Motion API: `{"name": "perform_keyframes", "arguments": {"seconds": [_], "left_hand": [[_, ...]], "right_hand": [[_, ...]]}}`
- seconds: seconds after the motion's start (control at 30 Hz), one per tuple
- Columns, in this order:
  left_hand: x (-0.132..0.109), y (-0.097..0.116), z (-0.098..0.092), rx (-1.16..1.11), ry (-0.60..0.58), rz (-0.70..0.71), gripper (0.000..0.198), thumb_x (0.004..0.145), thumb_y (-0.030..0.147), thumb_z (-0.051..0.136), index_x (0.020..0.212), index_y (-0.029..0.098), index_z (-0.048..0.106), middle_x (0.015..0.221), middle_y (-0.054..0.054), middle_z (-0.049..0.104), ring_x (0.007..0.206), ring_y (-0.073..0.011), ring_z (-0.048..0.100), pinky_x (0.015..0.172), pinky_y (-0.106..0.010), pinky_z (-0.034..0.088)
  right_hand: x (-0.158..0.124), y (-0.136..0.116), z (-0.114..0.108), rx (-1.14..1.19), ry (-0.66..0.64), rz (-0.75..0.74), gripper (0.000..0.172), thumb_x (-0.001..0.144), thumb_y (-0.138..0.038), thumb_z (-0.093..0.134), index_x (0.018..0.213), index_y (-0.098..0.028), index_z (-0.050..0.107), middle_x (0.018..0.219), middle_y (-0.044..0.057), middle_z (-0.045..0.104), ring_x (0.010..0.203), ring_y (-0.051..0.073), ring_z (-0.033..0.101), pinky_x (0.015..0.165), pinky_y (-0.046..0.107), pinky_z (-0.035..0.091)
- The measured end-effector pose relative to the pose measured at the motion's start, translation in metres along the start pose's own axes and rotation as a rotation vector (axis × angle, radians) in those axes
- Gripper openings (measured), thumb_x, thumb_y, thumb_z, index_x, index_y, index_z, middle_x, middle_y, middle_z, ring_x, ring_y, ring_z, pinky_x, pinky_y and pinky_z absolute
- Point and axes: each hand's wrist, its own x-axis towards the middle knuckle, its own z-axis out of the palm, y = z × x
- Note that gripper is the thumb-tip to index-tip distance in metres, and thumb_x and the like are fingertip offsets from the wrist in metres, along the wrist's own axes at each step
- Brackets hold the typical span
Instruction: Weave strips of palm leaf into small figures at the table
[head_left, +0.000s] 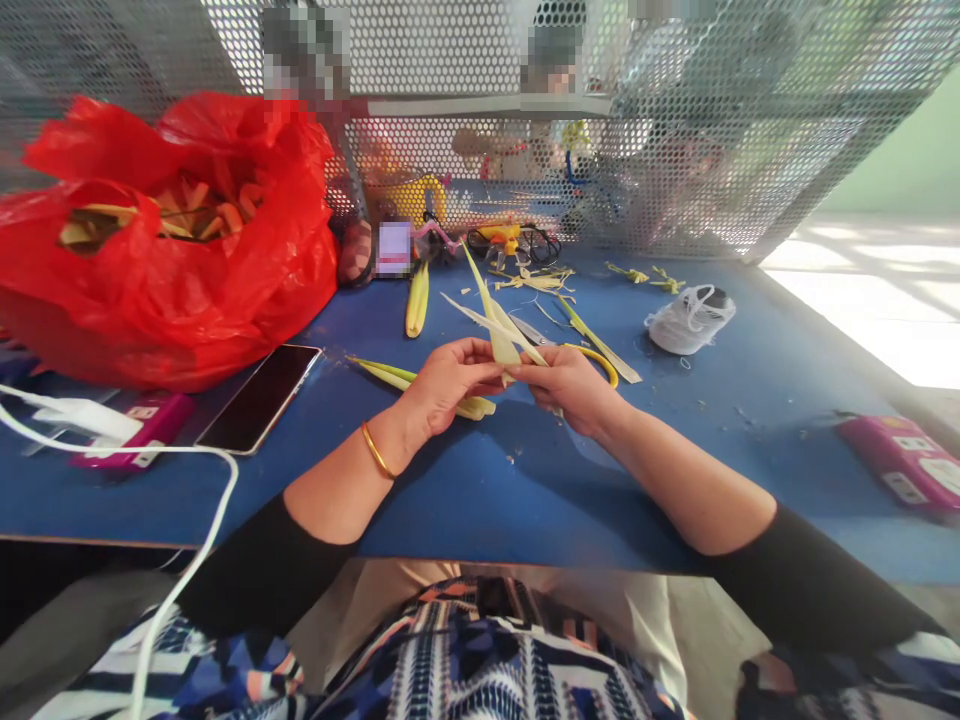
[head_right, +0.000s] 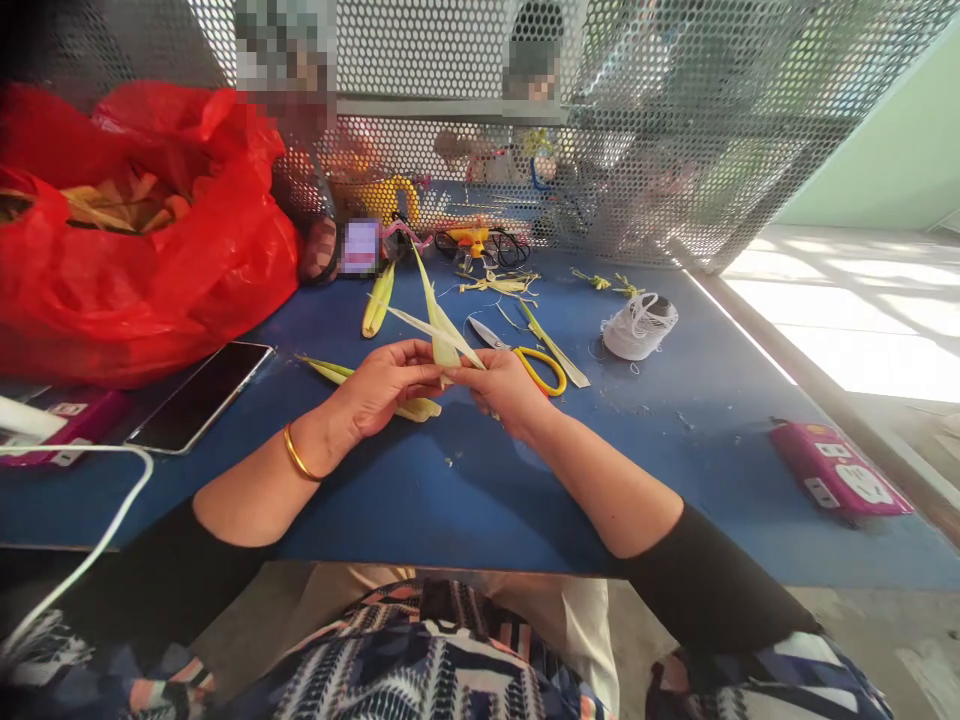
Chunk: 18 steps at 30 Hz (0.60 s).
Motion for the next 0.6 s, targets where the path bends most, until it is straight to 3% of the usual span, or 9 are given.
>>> {"name": "perform_keyframes", "arguments": {"seconds": [0.23,0.4,0.6], "left_hand": [[0.0022,-0.0034,-0.0019,0.008,-0.015,0.066,0.031,0.052,0.01,0.079,0.078,0.013,0.064,0.072,0.0,0.067,0.067,-0.0104,0.062,0.071,-0.027,0.054],[0.0023,-0.0043,-0.0007,0.054,0.012,0.101,0.031,0.049,0.011,0.079,0.076,0.013,0.064,0.071,-0.001,0.067,0.066,-0.0111,0.062,0.069,-0.027,0.054],[0.0017,-0.0046,0.0006,0.053,-0.027,0.087,0.025,0.049,0.012,0.077,0.071,0.014,0.065,0.07,-0.001,0.067,0.066,-0.0108,0.061,0.065,-0.023,0.052]], "right_hand": [[0.0021,0.0029,-0.0009,-0.07,0.026,-0.022,0.031,0.061,-0.039,0.078,0.061,-0.017,0.056,0.04,-0.01,0.036,0.035,0.003,0.026,0.036,0.022,0.017],[0.0005,0.0022,0.0024,-0.177,0.063,-0.025,0.027,0.069,-0.04,0.071,0.061,-0.018,0.057,0.039,-0.009,0.036,0.035,0.004,0.028,0.037,0.023,0.016],[-0.0014,0.0031,0.0047,-0.055,-0.056,0.025,0.029,0.066,-0.041,0.072,0.062,-0.018,0.056,0.041,-0.01,0.033,0.037,0.004,0.025,0.037,0.023,0.019]]}}
